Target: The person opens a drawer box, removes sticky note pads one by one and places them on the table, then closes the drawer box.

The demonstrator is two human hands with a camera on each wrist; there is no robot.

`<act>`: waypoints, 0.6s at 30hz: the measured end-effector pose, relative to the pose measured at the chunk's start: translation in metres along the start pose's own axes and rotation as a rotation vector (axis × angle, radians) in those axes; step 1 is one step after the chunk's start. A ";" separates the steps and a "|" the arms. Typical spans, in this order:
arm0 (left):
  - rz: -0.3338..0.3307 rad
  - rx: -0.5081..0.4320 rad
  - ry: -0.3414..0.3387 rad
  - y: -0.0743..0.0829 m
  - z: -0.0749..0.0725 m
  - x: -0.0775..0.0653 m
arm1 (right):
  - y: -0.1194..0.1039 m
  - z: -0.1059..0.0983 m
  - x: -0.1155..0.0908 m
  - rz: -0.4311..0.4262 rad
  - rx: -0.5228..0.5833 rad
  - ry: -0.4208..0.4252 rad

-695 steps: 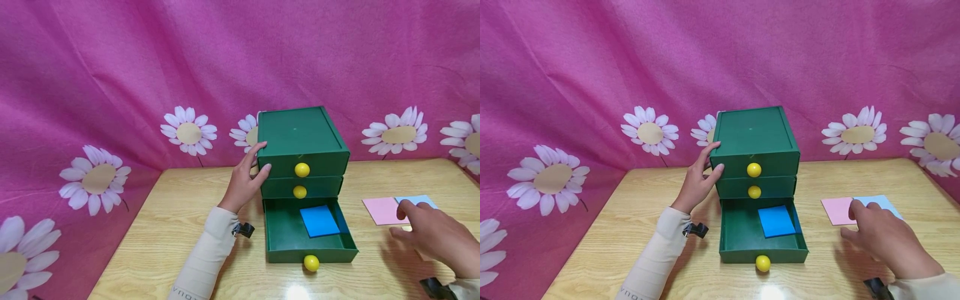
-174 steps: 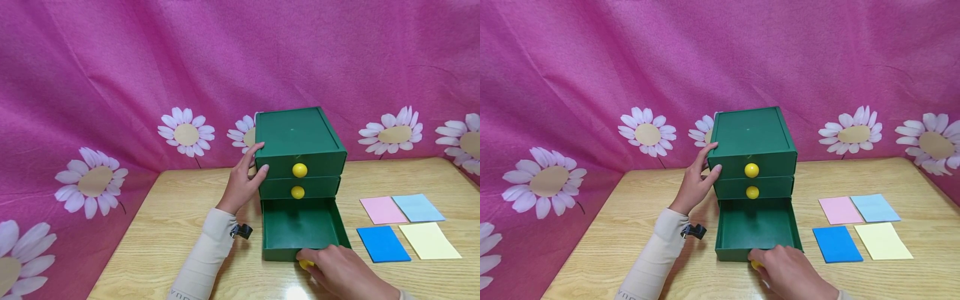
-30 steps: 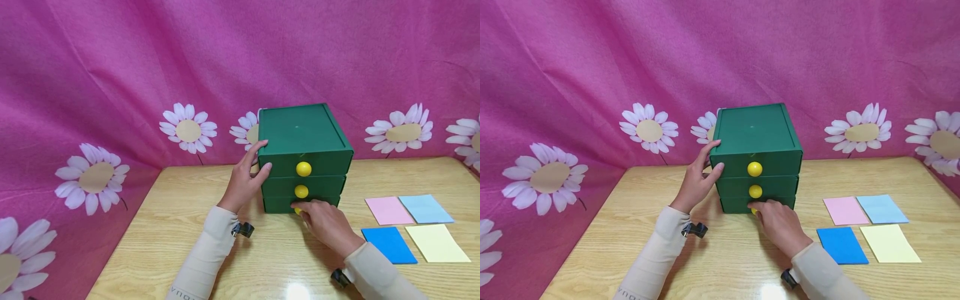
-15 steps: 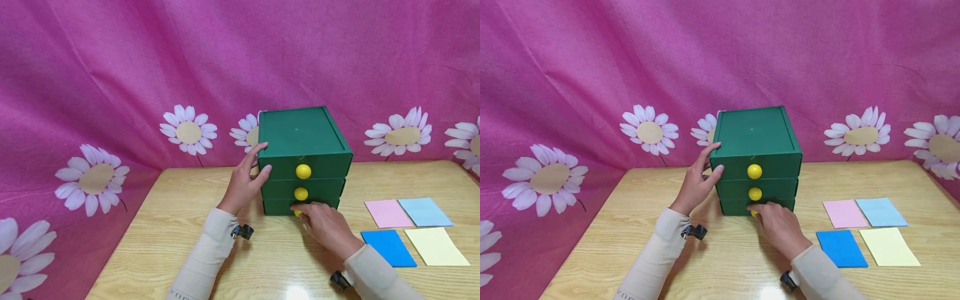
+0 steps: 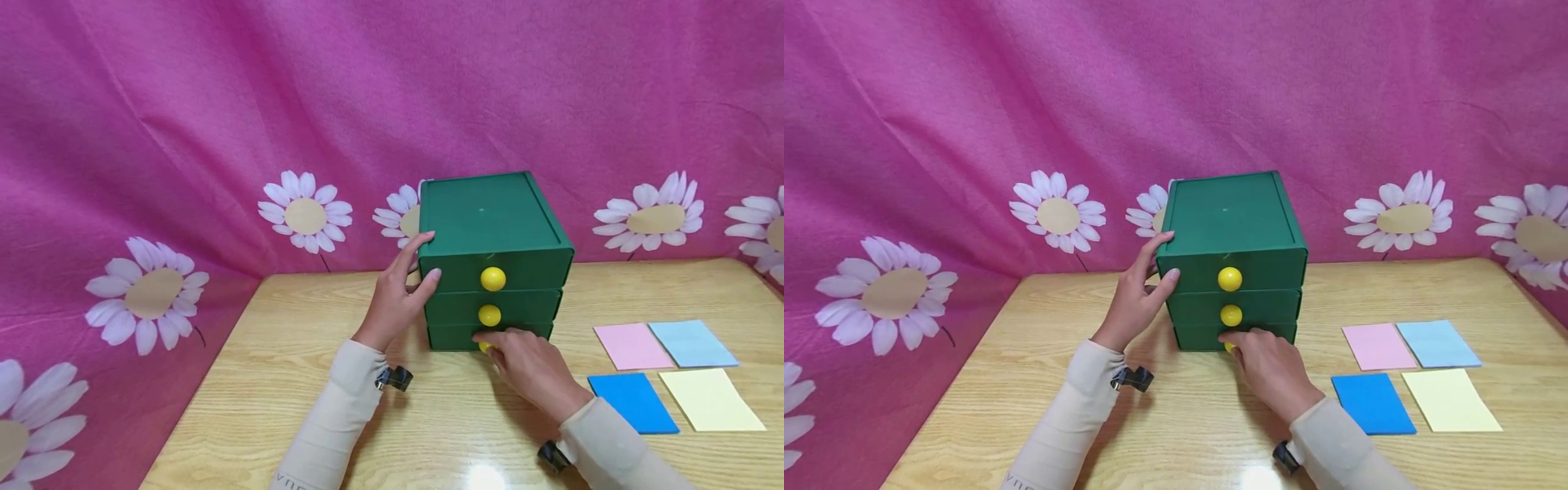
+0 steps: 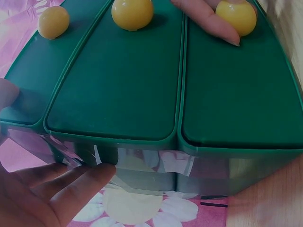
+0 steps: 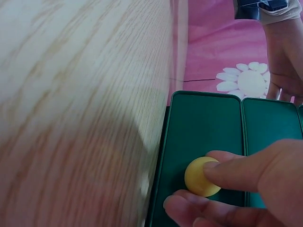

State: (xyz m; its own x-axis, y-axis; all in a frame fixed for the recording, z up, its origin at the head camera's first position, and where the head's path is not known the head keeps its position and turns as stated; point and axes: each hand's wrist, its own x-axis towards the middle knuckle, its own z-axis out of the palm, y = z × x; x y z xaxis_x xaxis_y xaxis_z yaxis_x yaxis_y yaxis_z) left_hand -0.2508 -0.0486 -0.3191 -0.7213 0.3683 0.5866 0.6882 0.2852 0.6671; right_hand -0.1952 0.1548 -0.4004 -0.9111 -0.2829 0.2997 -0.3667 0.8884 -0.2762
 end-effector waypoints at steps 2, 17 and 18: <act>0.003 -0.003 0.000 0.001 0.000 0.000 | 0.000 0.000 0.000 0.001 0.002 0.001; 0.004 -0.005 0.007 0.000 0.000 0.000 | 0.000 0.000 0.000 -0.012 0.008 0.017; 0.003 -0.005 0.006 0.000 0.000 0.001 | 0.000 0.000 0.000 -0.011 0.008 0.015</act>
State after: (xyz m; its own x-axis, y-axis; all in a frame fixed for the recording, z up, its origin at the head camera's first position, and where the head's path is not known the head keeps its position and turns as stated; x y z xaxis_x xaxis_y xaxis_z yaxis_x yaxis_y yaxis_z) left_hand -0.2509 -0.0479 -0.3188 -0.7196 0.3636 0.5916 0.6901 0.2796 0.6675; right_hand -0.1954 0.1549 -0.4009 -0.9040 -0.2871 0.3169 -0.3784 0.8822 -0.2803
